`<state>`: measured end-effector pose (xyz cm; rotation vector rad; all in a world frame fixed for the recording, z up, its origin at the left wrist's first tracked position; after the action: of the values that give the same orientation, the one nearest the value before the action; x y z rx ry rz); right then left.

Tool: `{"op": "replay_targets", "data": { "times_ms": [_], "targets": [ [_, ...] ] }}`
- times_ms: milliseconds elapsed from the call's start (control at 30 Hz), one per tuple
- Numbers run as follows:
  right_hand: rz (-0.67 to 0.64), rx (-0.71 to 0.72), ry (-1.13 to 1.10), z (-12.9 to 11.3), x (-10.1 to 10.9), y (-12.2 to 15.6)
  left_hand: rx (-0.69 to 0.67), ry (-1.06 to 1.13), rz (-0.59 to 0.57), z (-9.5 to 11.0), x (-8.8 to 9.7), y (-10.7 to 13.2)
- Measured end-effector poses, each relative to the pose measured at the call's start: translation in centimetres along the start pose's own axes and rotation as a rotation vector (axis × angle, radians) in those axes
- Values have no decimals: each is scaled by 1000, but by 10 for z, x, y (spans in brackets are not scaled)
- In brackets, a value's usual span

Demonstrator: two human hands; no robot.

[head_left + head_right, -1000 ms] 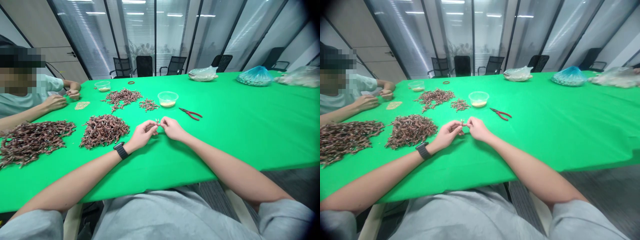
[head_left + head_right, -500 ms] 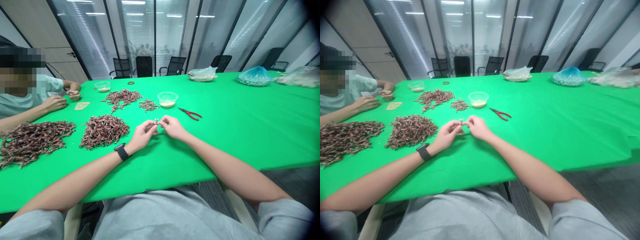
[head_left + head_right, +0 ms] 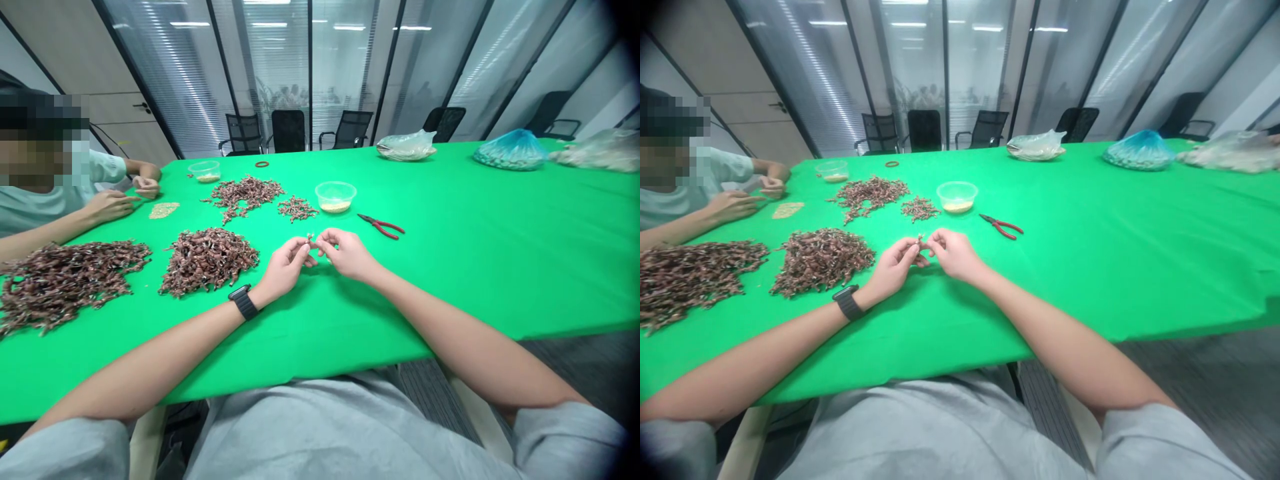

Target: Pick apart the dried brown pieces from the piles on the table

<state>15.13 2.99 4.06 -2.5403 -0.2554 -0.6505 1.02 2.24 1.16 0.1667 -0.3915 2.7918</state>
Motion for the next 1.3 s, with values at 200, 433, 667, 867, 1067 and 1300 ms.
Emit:
{"op": "replay_targets", "data": {
  "times_ms": [200, 433, 667, 867, 1067, 1300],
  "targets": [
    [31, 17, 2, -5, 2, 1, -4, -13, -16, -1, -3, 0],
    [-16, 39, -84, -2, -5, 1, 13, 25, -29, 0, -5, 0],
    [44, 105, 22, -6, -2, 3, 10, 28, -35, -2, -5, 0],
    [46, 119, 44, -8, -3, 4, -7, 2, -46, -3, -5, 0],
    [53, 111, 66, -11, -2, 5, -23, -34, -45, -4, -5, 0],
    [85, 163, 164, -19, -2, 8, -42, -71, -16, 3, -4, 2]
  ]
}}
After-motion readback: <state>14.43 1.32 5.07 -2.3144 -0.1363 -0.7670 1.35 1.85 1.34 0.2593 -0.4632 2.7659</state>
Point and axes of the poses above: each hand's wrist, its own y-axis away from the middle knuckle, its own x-axis out of the back of the hand, z = x × y, the point moved 7 cm from there along -y, towards the middle knuckle, and after that the axes turned 5 degrees about x, right-handed, at the moved point
